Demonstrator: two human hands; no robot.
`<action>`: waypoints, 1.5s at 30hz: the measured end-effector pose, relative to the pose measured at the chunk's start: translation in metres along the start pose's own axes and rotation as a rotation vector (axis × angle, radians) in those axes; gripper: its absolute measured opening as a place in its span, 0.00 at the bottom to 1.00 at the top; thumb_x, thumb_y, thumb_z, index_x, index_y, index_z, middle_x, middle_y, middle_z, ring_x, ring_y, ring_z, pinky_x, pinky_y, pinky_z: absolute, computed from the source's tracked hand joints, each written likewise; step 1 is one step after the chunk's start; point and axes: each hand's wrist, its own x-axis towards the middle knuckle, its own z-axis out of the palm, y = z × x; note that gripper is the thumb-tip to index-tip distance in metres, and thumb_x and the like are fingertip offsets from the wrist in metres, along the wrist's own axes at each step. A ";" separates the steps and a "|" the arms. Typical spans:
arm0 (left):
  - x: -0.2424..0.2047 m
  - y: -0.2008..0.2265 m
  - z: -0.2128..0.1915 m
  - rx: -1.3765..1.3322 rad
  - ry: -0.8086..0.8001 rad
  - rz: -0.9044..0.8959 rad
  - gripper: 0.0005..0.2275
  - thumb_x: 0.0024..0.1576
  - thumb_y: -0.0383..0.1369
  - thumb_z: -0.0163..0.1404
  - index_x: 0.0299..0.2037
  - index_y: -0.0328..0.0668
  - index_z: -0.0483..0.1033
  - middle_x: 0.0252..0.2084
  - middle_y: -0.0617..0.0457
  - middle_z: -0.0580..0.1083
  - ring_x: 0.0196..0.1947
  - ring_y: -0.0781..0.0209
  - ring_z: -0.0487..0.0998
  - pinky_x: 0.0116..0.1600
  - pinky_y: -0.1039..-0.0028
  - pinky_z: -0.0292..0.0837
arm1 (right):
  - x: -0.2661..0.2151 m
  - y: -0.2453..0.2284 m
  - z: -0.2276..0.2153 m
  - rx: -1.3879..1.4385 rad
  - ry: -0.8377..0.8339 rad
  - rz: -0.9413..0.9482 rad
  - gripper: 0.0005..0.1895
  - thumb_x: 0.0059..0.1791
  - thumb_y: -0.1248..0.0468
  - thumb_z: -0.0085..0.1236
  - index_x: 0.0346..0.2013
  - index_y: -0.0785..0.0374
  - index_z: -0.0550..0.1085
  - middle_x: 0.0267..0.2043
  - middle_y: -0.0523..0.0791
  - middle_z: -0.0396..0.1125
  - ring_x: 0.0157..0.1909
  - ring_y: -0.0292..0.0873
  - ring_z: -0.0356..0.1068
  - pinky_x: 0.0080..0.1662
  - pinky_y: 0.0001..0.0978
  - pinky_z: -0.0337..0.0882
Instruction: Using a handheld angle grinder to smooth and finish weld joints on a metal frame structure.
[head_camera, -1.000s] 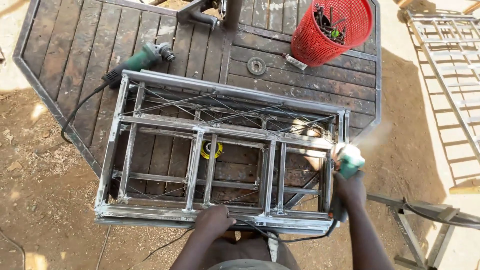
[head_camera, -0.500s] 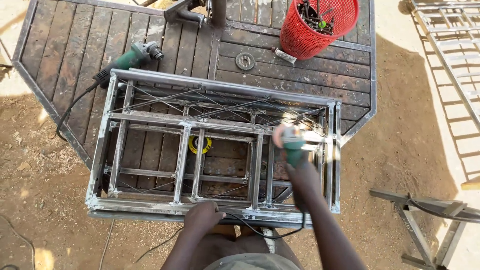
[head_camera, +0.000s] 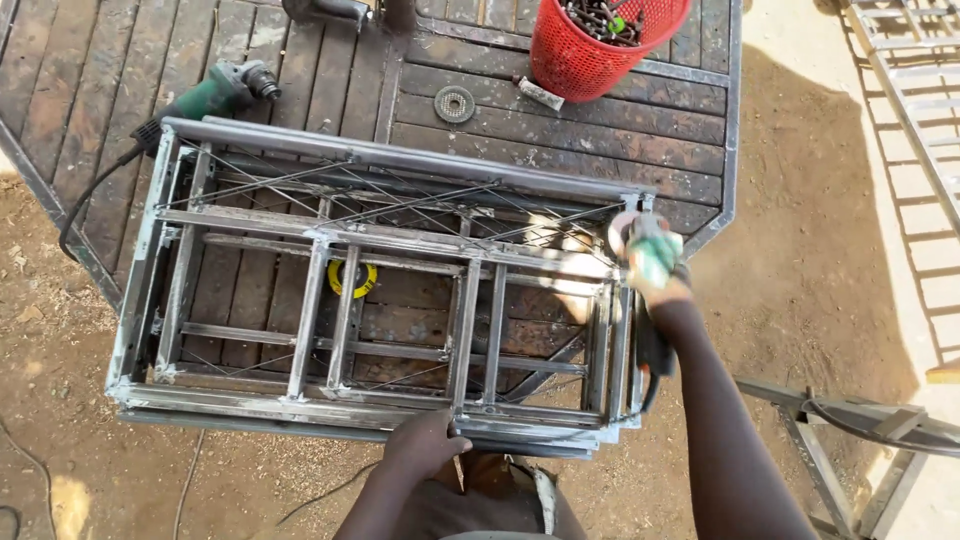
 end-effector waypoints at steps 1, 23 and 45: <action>0.002 0.004 0.004 0.004 0.012 -0.002 0.16 0.56 0.52 0.54 0.40 0.51 0.73 0.44 0.51 0.79 0.46 0.47 0.78 0.45 0.59 0.69 | 0.066 0.020 -0.015 0.937 -0.185 0.253 0.24 0.53 0.58 0.49 0.64 0.56 0.71 0.62 0.45 0.70 0.65 0.46 0.65 0.68 0.40 0.62; 0.007 0.028 0.018 -0.006 0.057 -0.034 0.17 0.60 0.53 0.52 0.42 0.50 0.73 0.42 0.51 0.78 0.44 0.48 0.78 0.42 0.59 0.69 | -0.088 -0.027 0.070 -0.801 0.160 -0.232 0.24 0.49 0.48 0.59 0.58 0.50 0.73 0.55 0.38 0.72 0.58 0.40 0.68 0.58 0.33 0.66; 0.015 0.043 0.015 -0.009 0.063 -0.006 0.16 0.61 0.54 0.50 0.35 0.53 0.69 0.36 0.54 0.74 0.37 0.53 0.74 0.38 0.62 0.64 | -0.024 -0.003 0.016 -0.091 -0.161 -0.182 0.22 0.52 0.67 0.51 0.61 0.65 0.66 0.61 0.50 0.67 0.61 0.48 0.67 0.64 0.42 0.65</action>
